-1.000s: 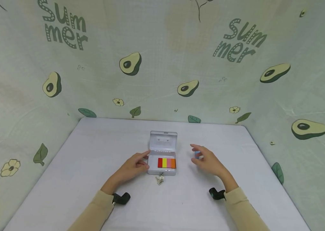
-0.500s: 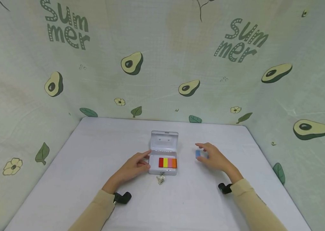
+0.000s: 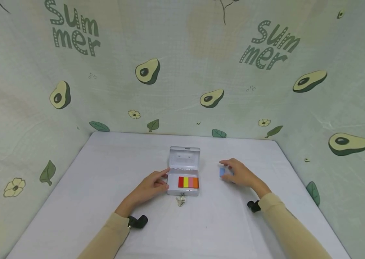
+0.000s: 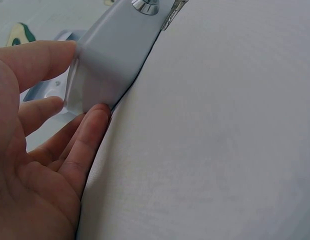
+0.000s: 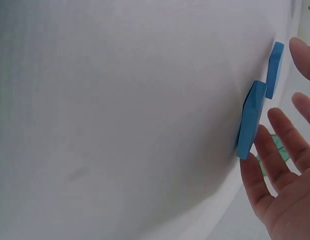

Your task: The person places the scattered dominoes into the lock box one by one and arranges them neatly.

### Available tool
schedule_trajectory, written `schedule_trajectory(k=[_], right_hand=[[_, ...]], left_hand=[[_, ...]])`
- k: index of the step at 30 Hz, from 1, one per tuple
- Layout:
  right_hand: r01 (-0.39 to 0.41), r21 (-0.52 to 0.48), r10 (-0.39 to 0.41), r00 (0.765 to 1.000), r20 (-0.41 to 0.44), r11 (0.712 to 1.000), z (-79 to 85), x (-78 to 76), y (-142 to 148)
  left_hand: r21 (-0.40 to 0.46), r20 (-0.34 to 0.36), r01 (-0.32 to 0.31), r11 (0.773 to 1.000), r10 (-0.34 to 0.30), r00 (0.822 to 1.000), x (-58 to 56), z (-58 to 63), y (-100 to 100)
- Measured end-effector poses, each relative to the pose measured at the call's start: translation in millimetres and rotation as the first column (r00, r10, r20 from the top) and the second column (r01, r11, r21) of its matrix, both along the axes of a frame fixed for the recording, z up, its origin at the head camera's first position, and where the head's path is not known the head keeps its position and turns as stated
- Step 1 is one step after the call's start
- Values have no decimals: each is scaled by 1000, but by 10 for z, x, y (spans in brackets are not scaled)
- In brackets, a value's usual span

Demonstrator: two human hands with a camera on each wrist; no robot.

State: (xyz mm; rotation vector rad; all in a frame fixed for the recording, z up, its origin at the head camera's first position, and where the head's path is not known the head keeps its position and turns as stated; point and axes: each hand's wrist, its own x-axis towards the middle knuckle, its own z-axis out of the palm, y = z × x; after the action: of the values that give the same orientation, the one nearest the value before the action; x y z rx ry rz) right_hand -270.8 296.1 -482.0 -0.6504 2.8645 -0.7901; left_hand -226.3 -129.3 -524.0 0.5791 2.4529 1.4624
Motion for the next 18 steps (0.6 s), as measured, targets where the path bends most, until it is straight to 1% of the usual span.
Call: schedule_trajectory(k=[9,18], right_hand=[[-11,9,11,1000,5,1000,-45,-97,32],[14,21,-14,1000,23,1000,-85,-140,3]], left_hand=[[-5,7,-5,1000,5,1000,2,-2,5],[-10,16,-15,1000,15,1000,16,21,4]])
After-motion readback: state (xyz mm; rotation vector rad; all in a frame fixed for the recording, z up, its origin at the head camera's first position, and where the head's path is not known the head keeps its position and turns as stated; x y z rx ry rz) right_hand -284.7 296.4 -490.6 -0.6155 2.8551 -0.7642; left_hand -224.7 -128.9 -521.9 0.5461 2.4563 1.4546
